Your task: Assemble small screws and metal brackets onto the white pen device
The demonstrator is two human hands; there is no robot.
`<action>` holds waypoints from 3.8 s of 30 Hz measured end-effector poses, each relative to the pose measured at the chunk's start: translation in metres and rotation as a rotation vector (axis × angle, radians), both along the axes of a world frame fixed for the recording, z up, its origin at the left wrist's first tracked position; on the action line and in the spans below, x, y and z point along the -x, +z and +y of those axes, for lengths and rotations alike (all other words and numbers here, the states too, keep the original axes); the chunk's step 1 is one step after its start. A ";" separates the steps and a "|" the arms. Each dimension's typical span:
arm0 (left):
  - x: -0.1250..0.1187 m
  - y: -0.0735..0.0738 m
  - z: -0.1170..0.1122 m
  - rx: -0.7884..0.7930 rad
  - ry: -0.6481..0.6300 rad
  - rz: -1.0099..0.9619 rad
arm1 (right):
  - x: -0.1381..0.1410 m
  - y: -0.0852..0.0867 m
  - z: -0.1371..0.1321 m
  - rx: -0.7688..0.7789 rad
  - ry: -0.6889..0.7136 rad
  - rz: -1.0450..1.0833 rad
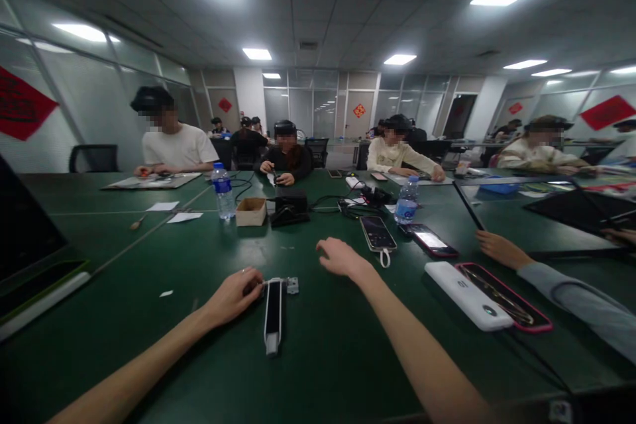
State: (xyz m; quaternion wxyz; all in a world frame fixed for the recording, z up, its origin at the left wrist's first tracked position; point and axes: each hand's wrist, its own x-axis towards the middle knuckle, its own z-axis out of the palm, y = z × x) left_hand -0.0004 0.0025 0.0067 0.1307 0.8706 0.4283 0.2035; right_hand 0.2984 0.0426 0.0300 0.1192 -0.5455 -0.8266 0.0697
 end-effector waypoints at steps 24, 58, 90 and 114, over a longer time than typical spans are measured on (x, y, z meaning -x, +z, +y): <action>-0.002 0.005 -0.009 -0.103 0.067 -0.191 | 0.070 -0.012 -0.049 -0.288 0.314 0.374; 0.021 0.026 -0.002 -0.011 -0.012 0.117 | 0.046 -0.015 -0.038 -0.253 0.213 0.209; 0.006 0.012 -0.002 0.223 0.141 -0.123 | 0.063 -0.020 -0.048 -0.069 0.234 0.321; 0.008 -0.001 0.006 0.092 0.033 -0.050 | 0.059 -0.029 -0.041 -0.050 0.256 0.336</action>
